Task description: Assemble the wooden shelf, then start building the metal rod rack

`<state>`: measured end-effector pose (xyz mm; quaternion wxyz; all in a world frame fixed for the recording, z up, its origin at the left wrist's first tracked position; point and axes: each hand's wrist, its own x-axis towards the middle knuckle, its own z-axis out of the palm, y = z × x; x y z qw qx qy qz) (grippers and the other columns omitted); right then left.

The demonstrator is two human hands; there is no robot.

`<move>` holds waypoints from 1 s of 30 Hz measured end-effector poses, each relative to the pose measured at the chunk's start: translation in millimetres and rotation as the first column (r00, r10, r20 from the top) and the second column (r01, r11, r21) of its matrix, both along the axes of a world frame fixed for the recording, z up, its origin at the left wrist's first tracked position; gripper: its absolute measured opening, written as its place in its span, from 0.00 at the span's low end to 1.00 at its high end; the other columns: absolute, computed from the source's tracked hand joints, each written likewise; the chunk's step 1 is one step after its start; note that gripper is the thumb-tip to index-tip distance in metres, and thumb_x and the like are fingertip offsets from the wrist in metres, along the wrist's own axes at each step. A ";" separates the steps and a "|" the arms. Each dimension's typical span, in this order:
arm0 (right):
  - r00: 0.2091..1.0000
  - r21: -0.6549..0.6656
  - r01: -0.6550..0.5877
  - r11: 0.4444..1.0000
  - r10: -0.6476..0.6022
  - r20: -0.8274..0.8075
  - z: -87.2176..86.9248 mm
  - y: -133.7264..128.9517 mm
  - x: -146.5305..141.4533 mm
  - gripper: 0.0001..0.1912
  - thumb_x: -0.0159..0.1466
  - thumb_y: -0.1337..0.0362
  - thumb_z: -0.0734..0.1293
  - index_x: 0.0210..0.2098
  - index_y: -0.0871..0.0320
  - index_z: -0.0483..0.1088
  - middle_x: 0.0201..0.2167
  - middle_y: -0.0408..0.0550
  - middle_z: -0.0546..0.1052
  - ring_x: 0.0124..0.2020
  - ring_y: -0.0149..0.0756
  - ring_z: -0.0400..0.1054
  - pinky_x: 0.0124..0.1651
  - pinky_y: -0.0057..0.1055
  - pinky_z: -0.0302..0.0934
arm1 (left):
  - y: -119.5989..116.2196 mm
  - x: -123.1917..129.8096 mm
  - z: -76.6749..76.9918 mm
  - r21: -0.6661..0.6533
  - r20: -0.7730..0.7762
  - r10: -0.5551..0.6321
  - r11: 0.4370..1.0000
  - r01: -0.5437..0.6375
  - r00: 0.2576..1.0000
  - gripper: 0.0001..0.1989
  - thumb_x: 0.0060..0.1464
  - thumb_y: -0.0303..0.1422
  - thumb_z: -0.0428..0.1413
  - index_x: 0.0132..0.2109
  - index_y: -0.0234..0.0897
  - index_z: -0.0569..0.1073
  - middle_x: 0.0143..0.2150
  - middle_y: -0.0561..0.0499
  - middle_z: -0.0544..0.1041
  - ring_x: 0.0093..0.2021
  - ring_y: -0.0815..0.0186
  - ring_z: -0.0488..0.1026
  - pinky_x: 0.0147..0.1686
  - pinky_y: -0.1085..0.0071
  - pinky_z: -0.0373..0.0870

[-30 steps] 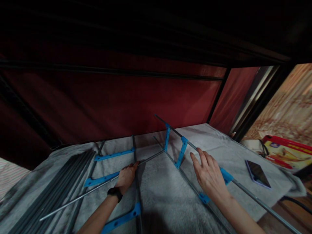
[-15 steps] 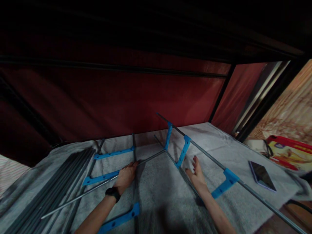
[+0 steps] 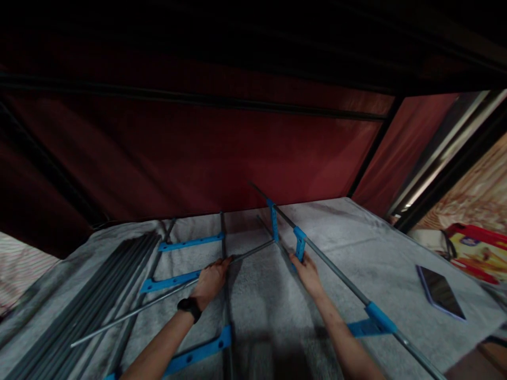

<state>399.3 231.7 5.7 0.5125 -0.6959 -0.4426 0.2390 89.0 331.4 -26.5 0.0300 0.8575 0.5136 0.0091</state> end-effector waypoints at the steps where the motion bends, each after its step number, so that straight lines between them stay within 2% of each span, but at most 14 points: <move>1: 1.000 -0.019 0.022 1.000 -0.022 -0.008 0.7 1.3 0.1 0.19 0.60 0.46 0.63 0.34 0.55 0.74 0.33 0.48 0.79 0.39 0.45 0.72 0.46 0.39 0.63 | -0.2 0.3 0.4 -0.014 0.010 0.009 1.000 -0.009 1.000 0.26 0.65 0.25 0.41 0.67 0.41 0.62 0.52 0.39 0.77 0.44 0.59 0.79 0.42 0.66 0.73; 4: 0.996 -0.054 0.060 0.997 -0.064 -0.064 -1.7 4.1 2.4 0.20 0.60 0.45 0.61 0.25 0.55 0.70 0.22 0.45 0.74 0.29 0.40 0.69 0.36 0.34 0.62 | -1.8 -0.2 1.1 -0.040 0.042 0.023 0.999 -0.021 0.999 0.24 0.67 0.29 0.40 0.67 0.43 0.62 0.53 0.39 0.77 0.45 0.59 0.79 0.41 0.67 0.73; 7: 0.988 -0.034 0.063 0.997 -0.067 -0.142 -12.3 5.1 2.5 0.20 0.57 0.45 0.64 0.22 0.55 0.67 0.18 0.42 0.70 0.25 0.37 0.66 0.32 0.32 0.59 | -4.9 -3.1 1.6 -0.043 0.030 0.022 0.999 -0.021 0.999 0.23 0.68 0.32 0.39 0.67 0.43 0.62 0.51 0.39 0.78 0.44 0.58 0.80 0.40 0.66 0.73; 9: 0.982 -0.020 0.049 0.999 -0.052 -0.183 -21.6 5.5 -1.2 0.20 0.55 0.44 0.66 0.23 0.55 0.66 0.19 0.41 0.70 0.25 0.35 0.64 0.32 0.32 0.59 | -7.9 -4.7 3.0 -0.041 0.011 0.023 0.999 -0.023 1.000 0.23 0.69 0.34 0.39 0.67 0.43 0.63 0.49 0.40 0.80 0.44 0.56 0.80 0.39 0.64 0.73; 14: 0.974 -0.093 0.049 0.994 -0.068 -0.217 -36.9 9.3 -10.3 0.24 0.56 0.41 0.65 0.20 0.55 0.65 0.17 0.41 0.68 0.24 0.34 0.63 0.31 0.32 0.58 | -15.5 -1.8 12.5 -0.021 -0.017 0.036 0.999 -0.037 0.999 0.25 0.70 0.41 0.36 0.67 0.42 0.64 0.46 0.39 0.81 0.43 0.52 0.80 0.37 0.61 0.73; 19: 0.963 -0.025 0.036 0.999 -0.041 -0.267 -40.7 13.8 -5.2 0.23 0.58 0.45 0.61 0.15 0.51 0.58 0.13 0.41 0.63 0.22 0.35 0.61 0.31 0.33 0.62 | -17.3 6.4 26.6 -0.039 -0.026 0.017 0.999 -0.018 1.000 0.24 0.70 0.38 0.37 0.66 0.43 0.64 0.43 0.39 0.82 0.42 0.51 0.80 0.38 0.60 0.73; 24: 0.970 -0.042 0.023 0.999 -0.033 -0.243 -44.5 14.6 -4.5 0.20 0.59 0.50 0.59 0.14 0.50 0.55 0.14 0.42 0.62 0.21 0.36 0.60 0.31 0.34 0.62 | -18.8 10.2 43.3 -0.056 -0.018 0.010 0.998 -0.011 1.000 0.23 0.69 0.38 0.39 0.64 0.40 0.67 0.41 0.38 0.82 0.42 0.53 0.80 0.40 0.62 0.71; 28: 0.964 -0.003 0.031 1.000 -0.031 -0.264 -48.6 16.1 -4.7 0.19 0.59 0.51 0.58 0.15 0.50 0.54 0.14 0.41 0.60 0.21 0.35 0.60 0.32 0.33 0.62 | -33.5 9.5 49.8 -0.027 -0.043 0.039 0.999 -0.040 0.998 0.24 0.69 0.39 0.38 0.64 0.41 0.68 0.40 0.38 0.82 0.40 0.53 0.80 0.37 0.63 0.70; 30: 0.979 0.002 0.008 1.000 -0.008 -0.202 -49.5 16.2 -3.2 0.19 0.59 0.50 0.57 0.16 0.51 0.56 0.15 0.41 0.62 0.22 0.35 0.61 0.32 0.33 0.62 | -47.2 7.9 47.5 -0.048 -0.035 0.035 0.998 -0.037 0.999 0.24 0.69 0.41 0.38 0.63 0.43 0.69 0.39 0.40 0.82 0.39 0.53 0.80 0.37 0.64 0.70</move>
